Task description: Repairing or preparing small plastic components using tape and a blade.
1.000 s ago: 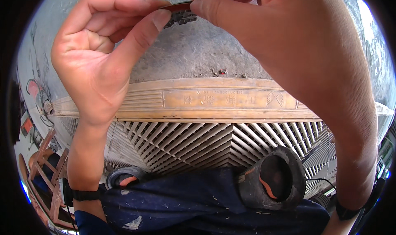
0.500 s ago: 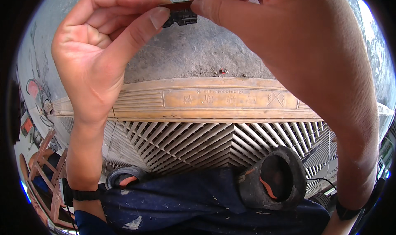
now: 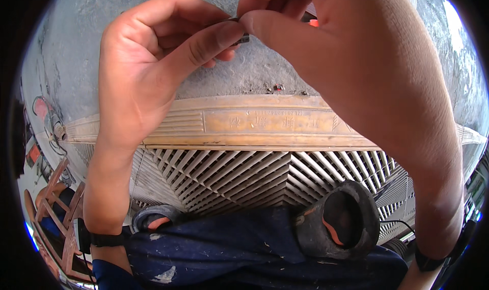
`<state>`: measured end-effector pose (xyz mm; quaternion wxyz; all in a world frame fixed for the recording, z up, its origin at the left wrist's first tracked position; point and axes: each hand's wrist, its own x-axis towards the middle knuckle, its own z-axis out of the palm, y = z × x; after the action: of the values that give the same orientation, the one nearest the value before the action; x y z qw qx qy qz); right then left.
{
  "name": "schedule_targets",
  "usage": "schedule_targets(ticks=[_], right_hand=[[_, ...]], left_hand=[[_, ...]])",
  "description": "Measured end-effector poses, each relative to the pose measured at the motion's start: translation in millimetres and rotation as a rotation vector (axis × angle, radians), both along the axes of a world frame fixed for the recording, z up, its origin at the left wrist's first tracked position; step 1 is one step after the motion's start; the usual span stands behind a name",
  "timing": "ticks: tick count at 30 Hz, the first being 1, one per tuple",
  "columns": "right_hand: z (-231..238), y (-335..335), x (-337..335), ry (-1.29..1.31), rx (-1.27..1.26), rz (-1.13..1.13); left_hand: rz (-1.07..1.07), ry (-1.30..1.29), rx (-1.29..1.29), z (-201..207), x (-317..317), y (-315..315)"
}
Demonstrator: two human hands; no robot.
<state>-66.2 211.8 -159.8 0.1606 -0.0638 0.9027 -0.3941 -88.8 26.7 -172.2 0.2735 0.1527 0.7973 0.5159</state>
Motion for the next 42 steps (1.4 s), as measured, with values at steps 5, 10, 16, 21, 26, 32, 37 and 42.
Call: schedule_targets(ticks=[5, 10, 16, 21, 26, 32, 37, 42], right_hand=[[-1.8, -3.9, 0.1, 0.026, -0.017, -0.020], [-1.1, -11.4, 2.6, 0.051, -0.038, -0.130], [-4.8, -5.6, 5.3, 0.192, -0.100, -0.017], [17.9, -36.1, -22.1, -0.070, -0.237, -0.734], [-22.0, 45.0, 14.8, 0.204, -0.143, -0.298], [12.1, 126.1, 108.8, 0.050, 0.147, -0.437], [30.2, 187.6, 235.6, -0.101, 0.146, -0.781], [23.5, 144.7, 279.7, -0.332, 0.227, -0.894]], left_hand=[[0.063, -0.223, 0.230, -19.1, -5.2, -18.1], [0.145, -0.218, 0.183, -16.3, -0.5, -10.7], [0.153, -0.186, 0.197, -18.2, 4.5, -5.9], [0.117, 0.371, 0.097, -48.9, 2.0, -9.5], [-0.007, 0.524, -0.245, -28.8, 5.5, -13.9], [0.011, 0.552, -0.159, -30.5, 9.1, -19.1], [-0.107, 0.861, -0.160, -39.9, 12.2, -27.2], [-0.277, 1.021, -0.370, -32.4, 20.2, -44.6]])
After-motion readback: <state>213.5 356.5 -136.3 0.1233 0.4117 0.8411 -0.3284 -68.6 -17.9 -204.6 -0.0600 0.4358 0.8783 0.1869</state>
